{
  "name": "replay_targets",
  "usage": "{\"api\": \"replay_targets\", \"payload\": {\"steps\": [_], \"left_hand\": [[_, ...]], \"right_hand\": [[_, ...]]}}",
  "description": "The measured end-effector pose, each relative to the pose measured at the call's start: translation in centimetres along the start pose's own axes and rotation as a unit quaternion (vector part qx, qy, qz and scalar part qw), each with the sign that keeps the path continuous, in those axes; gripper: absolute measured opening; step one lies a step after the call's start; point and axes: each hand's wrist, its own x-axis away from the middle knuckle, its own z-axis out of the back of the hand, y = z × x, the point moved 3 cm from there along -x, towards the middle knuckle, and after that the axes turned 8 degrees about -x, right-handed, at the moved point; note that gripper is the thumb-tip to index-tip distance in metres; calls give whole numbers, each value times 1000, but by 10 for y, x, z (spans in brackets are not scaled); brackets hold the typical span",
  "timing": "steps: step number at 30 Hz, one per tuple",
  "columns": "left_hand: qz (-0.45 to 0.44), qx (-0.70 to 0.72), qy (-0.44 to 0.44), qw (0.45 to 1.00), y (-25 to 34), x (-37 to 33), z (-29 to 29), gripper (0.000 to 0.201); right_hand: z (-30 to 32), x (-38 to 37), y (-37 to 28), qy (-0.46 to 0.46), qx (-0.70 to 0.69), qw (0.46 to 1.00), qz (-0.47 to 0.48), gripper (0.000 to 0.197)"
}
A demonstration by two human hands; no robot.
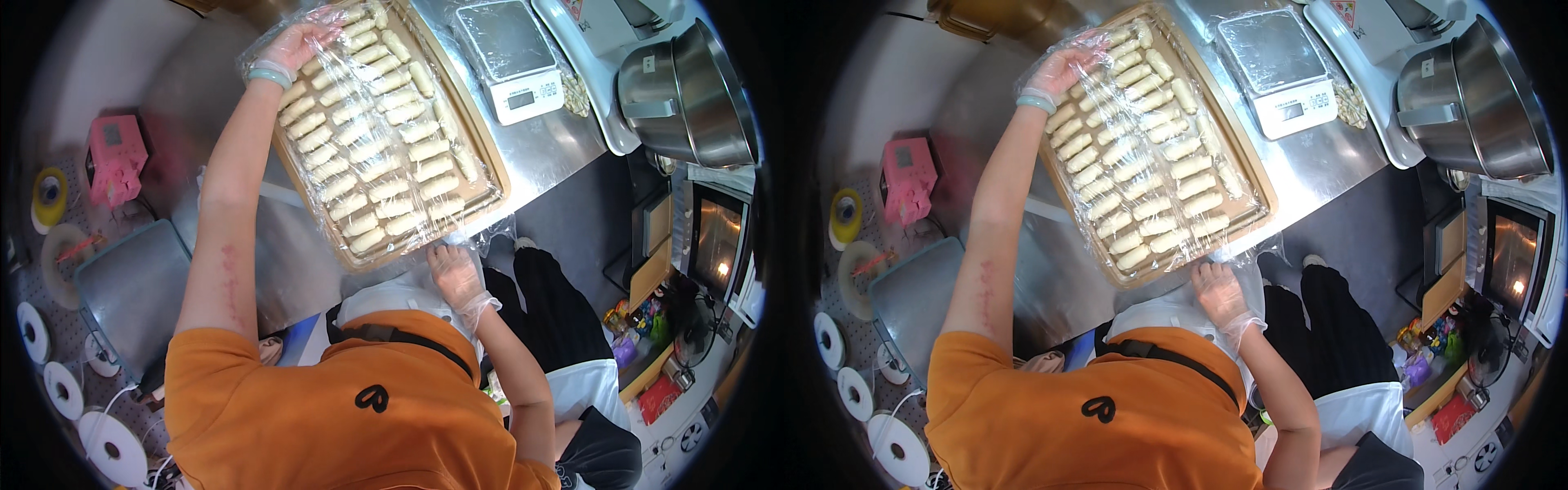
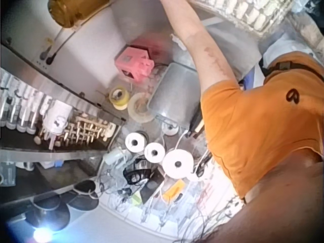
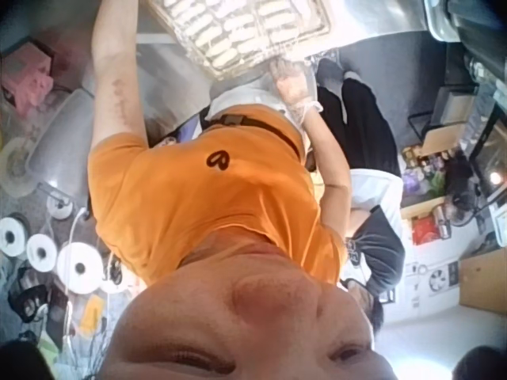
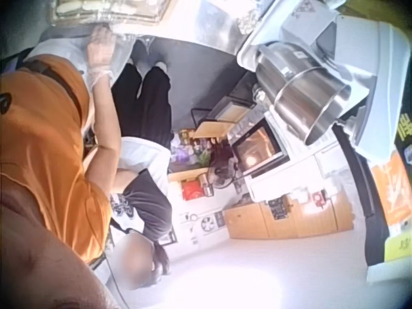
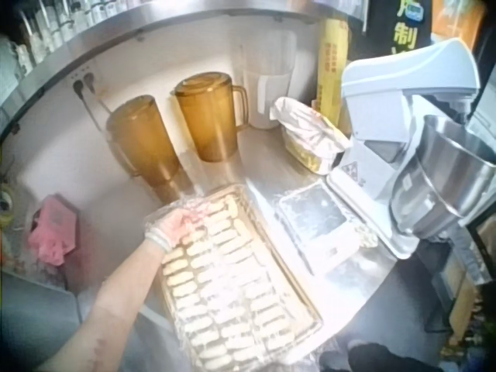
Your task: The person rolls dough with a rolling pin, places plastic wrap and a cloth over a tray of pastries, wipes the inside of a refrigerator with a cloth, and places a tray of pastries into an oven.
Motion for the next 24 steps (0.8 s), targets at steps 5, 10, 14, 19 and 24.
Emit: {"api": "replay_targets", "payload": {"steps": [5,10,14,19,24], "left_hand": [[-23,-75,10,997,7,2,9,46],[-4,-307,-17,952,27,3,38,39],[31,-481,62,874,50,15,51,57],[95,-494,197,841,79,32,88,77],[-210,-587,320,713,80,19,59,52]], "right_hand": [[37,5,9,-9,-154,986,-66,17],[85,-4,45,282,-212,898,-265,19],[79,-16,86,312,-190,855,-367,45],[55,-13,116,237,-507,690,-459,47],[50,-9,118,222,-552,657,-463,40]]}}
